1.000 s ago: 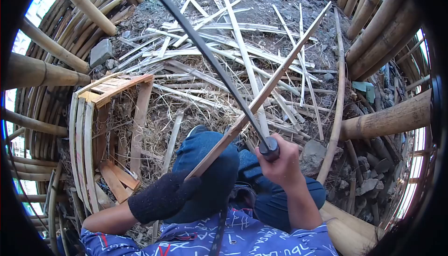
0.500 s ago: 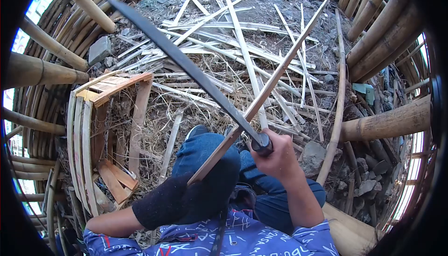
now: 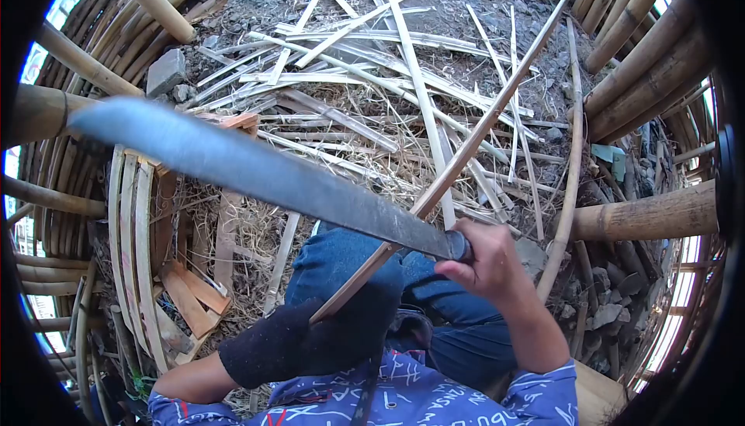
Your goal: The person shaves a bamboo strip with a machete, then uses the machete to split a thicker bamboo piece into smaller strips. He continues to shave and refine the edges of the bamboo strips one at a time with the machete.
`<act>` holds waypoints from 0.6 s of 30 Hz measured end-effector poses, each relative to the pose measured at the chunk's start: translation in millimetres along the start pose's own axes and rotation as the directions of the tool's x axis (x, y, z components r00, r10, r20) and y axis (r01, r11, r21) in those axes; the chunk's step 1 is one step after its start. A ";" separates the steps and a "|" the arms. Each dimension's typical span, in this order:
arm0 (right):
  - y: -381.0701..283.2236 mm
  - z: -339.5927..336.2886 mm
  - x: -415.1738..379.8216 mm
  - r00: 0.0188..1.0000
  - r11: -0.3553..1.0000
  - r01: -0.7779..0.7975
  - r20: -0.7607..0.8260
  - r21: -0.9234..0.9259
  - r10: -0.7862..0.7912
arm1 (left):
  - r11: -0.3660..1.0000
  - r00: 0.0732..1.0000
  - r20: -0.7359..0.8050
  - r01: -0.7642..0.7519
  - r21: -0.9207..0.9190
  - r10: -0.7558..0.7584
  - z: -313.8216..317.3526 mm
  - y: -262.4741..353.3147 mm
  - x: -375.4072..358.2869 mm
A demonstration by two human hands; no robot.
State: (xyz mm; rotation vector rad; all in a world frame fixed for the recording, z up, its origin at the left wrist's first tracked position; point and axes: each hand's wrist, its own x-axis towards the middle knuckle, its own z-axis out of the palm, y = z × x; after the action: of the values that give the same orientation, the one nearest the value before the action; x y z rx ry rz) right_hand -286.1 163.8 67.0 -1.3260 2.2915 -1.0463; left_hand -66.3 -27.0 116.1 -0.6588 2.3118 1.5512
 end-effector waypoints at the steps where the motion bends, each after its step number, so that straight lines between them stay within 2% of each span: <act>1: 4.0 0.1 4.6 0.997 0.994 0.071 -0.023 -0.080 -0.073 | 0.999 1.000 -0.016 -0.017 -0.034 0.017 -0.1 -1.1 0.2; 3: 10.3 0.5 12.6 0.992 0.982 0.121 -0.024 -0.146 -0.126 | 0.997 0.999 -0.030 -0.040 -0.059 0.038 -3.9 -2.7 0.8; 5: 13.2 0.3 19.5 0.972 0.952 0.228 -0.015 -0.203 -0.236 | 0.990 0.996 0.087 0.047 -0.133 -0.036 -9.9 -4.8 0.8; 8: 13.3 -2.4 26.4 0.958 0.912 0.276 0.009 -0.304 -0.287 | 0.986 0.997 0.062 0.062 -0.152 -0.054 -9.5 -1.7 -1.5; 11: 19.2 -2.7 31.8 0.950 0.909 0.302 0.015 -0.288 -0.311 | 0.975 0.983 0.134 0.144 -0.167 -0.122 -15.0 2.4 -1.3; 14: 23.7 -2.4 32.4 0.940 0.892 0.324 0.001 -0.314 -0.341 | 0.963 0.981 0.176 0.128 -0.236 -0.088 -19.6 5.0 -0.8; 18: 25.1 -4.8 33.8 0.936 0.882 0.329 -0.007 -0.337 -0.352 | 0.968 0.984 0.165 0.100 -0.232 -0.062 -19.0 2.0 -1.1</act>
State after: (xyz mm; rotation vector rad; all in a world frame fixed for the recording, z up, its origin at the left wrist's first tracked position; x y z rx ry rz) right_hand -322.5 145.3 55.8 -1.9123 2.4179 -0.8313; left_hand -65.9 -43.6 125.6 -0.6522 1.9786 1.7915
